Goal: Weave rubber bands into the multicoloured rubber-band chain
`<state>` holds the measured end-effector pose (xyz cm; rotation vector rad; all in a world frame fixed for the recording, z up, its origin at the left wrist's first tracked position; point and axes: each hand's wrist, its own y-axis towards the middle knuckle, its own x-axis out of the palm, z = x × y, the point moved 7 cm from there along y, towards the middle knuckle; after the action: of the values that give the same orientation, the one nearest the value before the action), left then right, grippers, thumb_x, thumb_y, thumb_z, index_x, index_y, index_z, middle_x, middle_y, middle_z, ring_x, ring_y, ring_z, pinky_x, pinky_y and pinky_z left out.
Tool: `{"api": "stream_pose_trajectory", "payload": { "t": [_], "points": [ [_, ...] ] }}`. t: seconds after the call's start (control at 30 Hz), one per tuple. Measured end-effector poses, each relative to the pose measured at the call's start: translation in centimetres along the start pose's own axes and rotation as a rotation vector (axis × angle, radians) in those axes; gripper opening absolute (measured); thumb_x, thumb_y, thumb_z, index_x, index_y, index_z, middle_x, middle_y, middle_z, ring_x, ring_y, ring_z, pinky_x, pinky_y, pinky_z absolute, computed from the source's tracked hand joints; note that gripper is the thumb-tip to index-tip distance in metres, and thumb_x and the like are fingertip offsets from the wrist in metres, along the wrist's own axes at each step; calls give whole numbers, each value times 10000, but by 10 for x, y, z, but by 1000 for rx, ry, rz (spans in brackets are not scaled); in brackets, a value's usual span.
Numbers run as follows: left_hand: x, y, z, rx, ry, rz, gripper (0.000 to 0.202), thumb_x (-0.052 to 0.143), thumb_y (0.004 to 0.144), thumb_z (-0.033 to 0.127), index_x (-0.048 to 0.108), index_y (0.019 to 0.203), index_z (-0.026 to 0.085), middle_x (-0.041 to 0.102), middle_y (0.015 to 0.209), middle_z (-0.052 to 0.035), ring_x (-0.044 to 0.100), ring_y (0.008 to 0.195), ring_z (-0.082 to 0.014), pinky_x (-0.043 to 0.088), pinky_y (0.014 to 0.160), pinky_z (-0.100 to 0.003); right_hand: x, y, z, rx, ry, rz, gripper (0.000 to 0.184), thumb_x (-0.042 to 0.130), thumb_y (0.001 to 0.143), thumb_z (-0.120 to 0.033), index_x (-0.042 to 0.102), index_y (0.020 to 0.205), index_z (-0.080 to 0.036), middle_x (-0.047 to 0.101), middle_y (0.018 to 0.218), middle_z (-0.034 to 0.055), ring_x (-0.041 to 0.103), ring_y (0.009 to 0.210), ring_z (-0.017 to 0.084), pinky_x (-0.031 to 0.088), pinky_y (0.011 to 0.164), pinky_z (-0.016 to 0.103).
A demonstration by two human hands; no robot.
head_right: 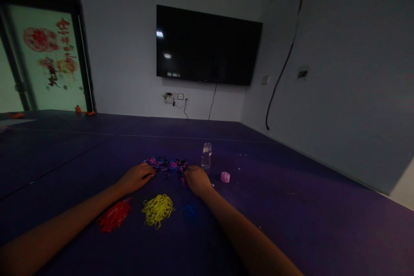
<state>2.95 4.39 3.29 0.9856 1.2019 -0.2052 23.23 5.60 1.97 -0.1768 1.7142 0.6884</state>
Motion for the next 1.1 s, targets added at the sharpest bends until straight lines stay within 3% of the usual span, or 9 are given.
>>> {"api": "stream_pose_trajectory", "payload": {
  "t": [0.17,0.47,1.1],
  "points": [
    [3,0,-1,20,11,-15,202,450,904,182,643,845,178,672,828,-45,600,808,-183,465,761,-306,0,0,1,53,-21,-65,338,328,960,-218,654,960,-126,668,1017,120,590,1025,193,391,918,268],
    [3,0,-1,8,5,-16,177,471,897,166,640,845,171,671,837,-44,601,816,-186,453,780,-312,-3,-2,-5,-18,-22,-40,365,304,959,-207,662,930,-145,660,1057,109,580,1039,190,388,932,273],
    [4,0,-2,17,31,-17,180,460,901,176,634,855,178,671,844,-39,594,824,-179,453,769,-297,-3,-1,-5,-9,-22,-28,365,319,945,-199,675,886,-144,662,1062,115,578,1033,194,393,921,273]
  ]
}}
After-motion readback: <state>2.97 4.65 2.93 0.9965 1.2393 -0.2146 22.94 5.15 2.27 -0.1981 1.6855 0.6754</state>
